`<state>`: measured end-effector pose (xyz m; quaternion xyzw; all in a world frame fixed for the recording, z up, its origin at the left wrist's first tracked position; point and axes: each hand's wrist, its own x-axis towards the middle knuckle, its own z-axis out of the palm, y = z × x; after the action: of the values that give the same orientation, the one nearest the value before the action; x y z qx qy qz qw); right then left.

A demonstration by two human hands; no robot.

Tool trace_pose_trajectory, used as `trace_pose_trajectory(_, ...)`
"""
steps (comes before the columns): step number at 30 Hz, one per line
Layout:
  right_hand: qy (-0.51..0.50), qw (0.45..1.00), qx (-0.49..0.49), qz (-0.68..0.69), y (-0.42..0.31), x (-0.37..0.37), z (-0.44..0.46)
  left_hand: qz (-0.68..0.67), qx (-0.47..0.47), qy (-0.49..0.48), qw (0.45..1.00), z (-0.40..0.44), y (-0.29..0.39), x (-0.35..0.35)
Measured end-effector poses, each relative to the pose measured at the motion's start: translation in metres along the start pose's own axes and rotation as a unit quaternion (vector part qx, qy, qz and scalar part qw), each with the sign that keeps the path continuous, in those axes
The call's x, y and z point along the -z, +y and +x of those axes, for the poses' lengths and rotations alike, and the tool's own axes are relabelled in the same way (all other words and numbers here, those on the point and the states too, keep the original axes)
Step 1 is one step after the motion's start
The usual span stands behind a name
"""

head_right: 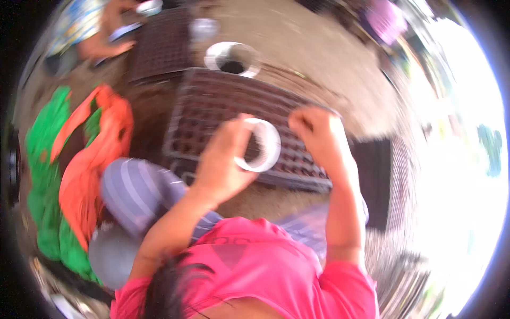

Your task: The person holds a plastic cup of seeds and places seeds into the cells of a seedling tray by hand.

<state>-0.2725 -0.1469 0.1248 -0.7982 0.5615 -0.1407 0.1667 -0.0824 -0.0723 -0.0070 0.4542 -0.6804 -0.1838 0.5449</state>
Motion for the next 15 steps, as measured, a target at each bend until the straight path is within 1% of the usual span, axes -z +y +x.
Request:
trace_pose_trajectory(1, 0.040, 0.993, -0.045, 0.102, 0.053, -0.048, 0.000, 0.069, -0.001, -0.043, 0.997, -0.027, -0.024, 0.016)
trace_pose_trajectory(2, 0.100, 0.988, -0.078, 0.083, 0.083, -0.060, -0.009, 0.122, -0.015, -0.069, 0.990, -0.039, -0.039, 0.014)
trace_pose_trajectory(3, 0.123, 0.983, -0.096, 0.096, 0.134, -0.054, -0.011, 0.106, 0.001, -0.071, 0.992, -0.040, -0.030, 0.006)
trace_pose_trajectory(4, 0.134, 0.983, -0.105, 0.066, 0.175, -0.031, -0.014, 0.101, -0.009, -0.059, 0.993, -0.037, -0.028, -0.009)
trace_pose_trajectory(5, 0.139, 0.979, -0.132, 0.065, 0.213, -0.029, -0.020, 0.087, 0.021, -0.068, 0.994, -0.037, -0.026, -0.017)
trace_pose_trajectory(6, 0.126, 0.974, -0.179, 0.047, 0.243, -0.030, -0.026, 0.084, 0.026, -0.079, 0.993, -0.035, -0.026, -0.025)
trace_pose_trajectory(7, 0.109, 0.971, -0.210, 0.031, 0.258, -0.020, -0.031, 0.076, 0.033, -0.084, 0.993, -0.031, -0.023, -0.033)
trace_pose_trajectory(9, 0.106, 0.970, -0.216, 0.021, 0.294, -0.043, -0.030, 0.067, 0.051, -0.103, 0.991, -0.026, -0.030, -0.043)
trace_pose_trajectory(11, 0.098, 0.975, -0.197, 0.021, 0.323, -0.064, -0.022, 0.087, 0.068, -0.120, 0.987, -0.022, -0.033, -0.055)
trace_pose_trajectory(12, 0.106, 0.977, -0.183, 0.033, 0.329, -0.073, -0.012, 0.096, 0.065, -0.127, 0.985, -0.017, -0.037, -0.058)
trace_pose_trajectory(15, 0.074, 0.981, -0.165, 0.076, 0.342, -0.101, 0.003, 0.118, 0.064, -0.145, 0.980, -0.014, -0.036, -0.068)
